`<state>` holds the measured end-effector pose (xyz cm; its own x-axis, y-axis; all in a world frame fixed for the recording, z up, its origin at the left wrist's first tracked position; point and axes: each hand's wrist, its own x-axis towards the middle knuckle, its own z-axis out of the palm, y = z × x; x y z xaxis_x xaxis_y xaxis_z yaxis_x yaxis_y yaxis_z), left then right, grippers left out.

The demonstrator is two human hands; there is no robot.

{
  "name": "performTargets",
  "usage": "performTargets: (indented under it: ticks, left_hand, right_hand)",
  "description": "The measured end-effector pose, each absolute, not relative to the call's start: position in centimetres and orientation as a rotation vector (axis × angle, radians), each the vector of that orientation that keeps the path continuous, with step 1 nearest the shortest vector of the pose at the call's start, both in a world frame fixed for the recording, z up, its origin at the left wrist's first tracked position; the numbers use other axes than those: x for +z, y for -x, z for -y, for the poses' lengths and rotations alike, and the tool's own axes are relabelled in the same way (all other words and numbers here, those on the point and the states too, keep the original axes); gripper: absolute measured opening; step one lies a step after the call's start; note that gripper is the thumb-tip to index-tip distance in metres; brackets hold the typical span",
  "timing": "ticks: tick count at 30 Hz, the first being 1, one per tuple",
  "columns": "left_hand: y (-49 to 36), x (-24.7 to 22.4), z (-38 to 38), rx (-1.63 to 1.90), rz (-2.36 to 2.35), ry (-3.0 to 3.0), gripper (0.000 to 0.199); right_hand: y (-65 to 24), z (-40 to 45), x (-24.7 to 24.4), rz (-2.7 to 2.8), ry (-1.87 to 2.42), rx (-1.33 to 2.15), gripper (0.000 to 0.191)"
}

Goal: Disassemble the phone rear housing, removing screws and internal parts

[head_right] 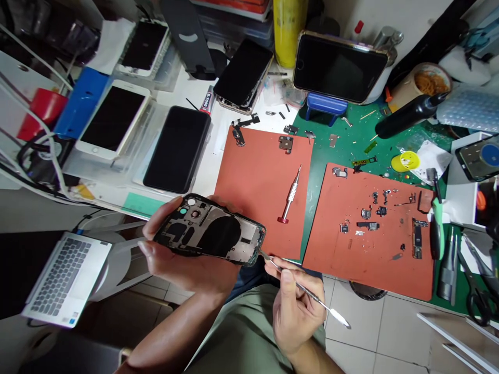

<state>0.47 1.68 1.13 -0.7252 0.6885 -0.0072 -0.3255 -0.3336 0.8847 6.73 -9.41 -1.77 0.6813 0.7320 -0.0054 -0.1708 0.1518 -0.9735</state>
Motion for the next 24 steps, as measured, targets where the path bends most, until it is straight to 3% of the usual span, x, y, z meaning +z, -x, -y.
performTargets:
  ticks: [24]
  left_hand:
    - [-1.4, 1.0, -1.3, 2.345, -1.29, -0.859, 0.039]
  right_hand:
    - [-8.4, 7.9, 0.1, 0.707, 1.438, 0.7, 0.01]
